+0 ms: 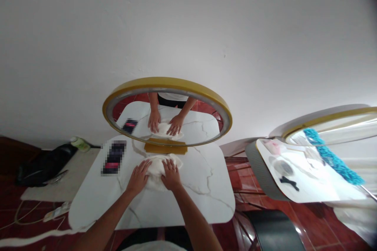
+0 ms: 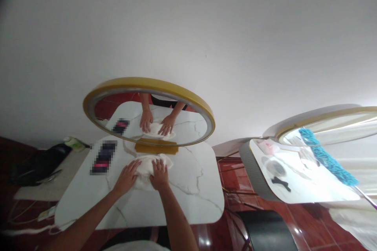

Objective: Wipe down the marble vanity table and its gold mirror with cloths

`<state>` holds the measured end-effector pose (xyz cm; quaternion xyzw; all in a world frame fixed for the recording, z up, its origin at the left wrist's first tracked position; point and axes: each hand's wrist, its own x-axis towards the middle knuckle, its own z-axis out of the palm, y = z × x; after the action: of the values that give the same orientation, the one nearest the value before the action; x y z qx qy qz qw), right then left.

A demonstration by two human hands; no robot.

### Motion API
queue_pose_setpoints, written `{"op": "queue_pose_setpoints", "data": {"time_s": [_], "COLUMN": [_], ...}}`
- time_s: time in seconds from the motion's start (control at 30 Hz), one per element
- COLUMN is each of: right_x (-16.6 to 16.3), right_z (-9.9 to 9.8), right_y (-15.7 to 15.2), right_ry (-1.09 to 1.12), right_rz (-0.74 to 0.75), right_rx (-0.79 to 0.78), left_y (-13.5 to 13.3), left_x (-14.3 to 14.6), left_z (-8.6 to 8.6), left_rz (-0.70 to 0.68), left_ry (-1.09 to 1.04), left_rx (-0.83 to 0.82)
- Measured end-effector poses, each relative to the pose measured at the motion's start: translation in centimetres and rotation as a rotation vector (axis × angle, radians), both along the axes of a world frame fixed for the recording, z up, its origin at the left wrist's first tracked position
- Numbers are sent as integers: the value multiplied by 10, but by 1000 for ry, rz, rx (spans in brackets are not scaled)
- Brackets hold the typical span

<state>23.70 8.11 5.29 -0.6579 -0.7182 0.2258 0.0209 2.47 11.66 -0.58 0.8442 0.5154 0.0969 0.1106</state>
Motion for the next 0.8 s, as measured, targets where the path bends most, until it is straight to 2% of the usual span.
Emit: {"op": "queue_pose_setpoints", "data": {"time_s": [0.1, 0.23, 0.6, 0.7, 0.8], "right_x": [-2, -4, -6, -5, -4], "right_z": [0, -1, 3, 5, 6], "right_y": [1, -14, -113, -123, -119], "right_ry": [-7, 0, 73, 79, 78], "right_rz": [-16, -21, 139, 166, 177], "right_rx": [3, 15, -18, -20, -15], "left_y": [0, -20, -115, -124, -121], "left_x": [2, -2, -38, -40, -37], "left_z": [1, 2, -9, -11, -13], "left_rz": [21, 30, -65, -51, -38], "left_ry": [-9, -29, -44, -22, -17], "left_rx": [-8, -19, -3, 18, 36]}}
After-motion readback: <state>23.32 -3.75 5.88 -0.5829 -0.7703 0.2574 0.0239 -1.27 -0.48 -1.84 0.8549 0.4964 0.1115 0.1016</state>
